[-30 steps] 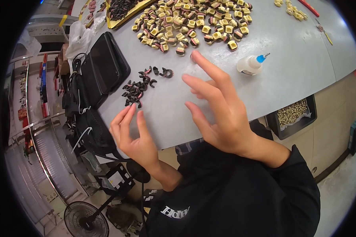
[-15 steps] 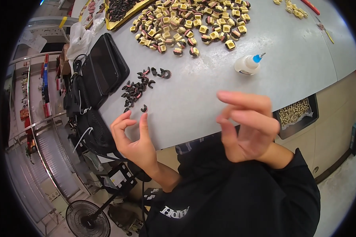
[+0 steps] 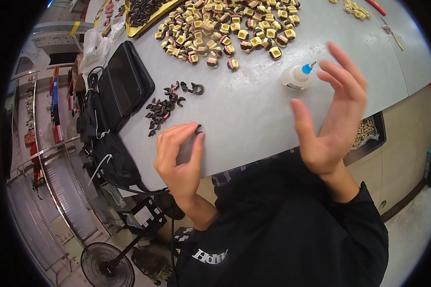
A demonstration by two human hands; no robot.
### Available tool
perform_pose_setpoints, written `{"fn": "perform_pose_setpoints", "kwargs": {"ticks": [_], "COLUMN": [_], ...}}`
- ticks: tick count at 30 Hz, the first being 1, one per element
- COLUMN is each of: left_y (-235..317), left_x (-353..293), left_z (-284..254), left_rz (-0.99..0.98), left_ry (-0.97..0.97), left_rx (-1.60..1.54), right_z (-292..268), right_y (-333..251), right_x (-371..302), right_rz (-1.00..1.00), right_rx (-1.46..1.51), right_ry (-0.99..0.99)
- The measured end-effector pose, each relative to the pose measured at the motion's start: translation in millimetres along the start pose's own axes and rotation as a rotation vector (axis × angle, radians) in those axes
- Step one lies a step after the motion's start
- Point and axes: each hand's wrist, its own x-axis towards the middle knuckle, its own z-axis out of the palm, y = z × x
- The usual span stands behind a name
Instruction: Assembling small toy components by applying glue to black plastic parts and joining them to gold-colored shells at a factory workbench.
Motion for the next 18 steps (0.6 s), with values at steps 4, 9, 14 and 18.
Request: {"fn": "perform_pose_setpoints", "kwargs": {"ticks": [4, 9, 14, 18], "left_y": [5.9, 10.7, 11.1, 15.0], "left_x": [-3.3, -11.1, -17.4, -16.1], "left_z": [3.3, 4.0, 7.3, 9.8], "left_rz": [-0.102, -0.18, -0.175, -0.26], "left_ry": [0.047, 0.135, 0.121, 0.2], "left_rx": [-0.172, -0.521, -0.843, -0.906], "right_z": [2.6, 1.8, 3.1, 17.4], "right_y": [0.2, -4.1, -21.1, -19.5], "right_x": [-0.5, 1.4, -0.8, 2.7], "right_rz": [0.133, 0.26, 0.536, 0.483], "right_rx": [-0.018, 0.332, 0.856, 1.106], "right_ry": [-0.262, -0.322, -0.421, -0.287]}}
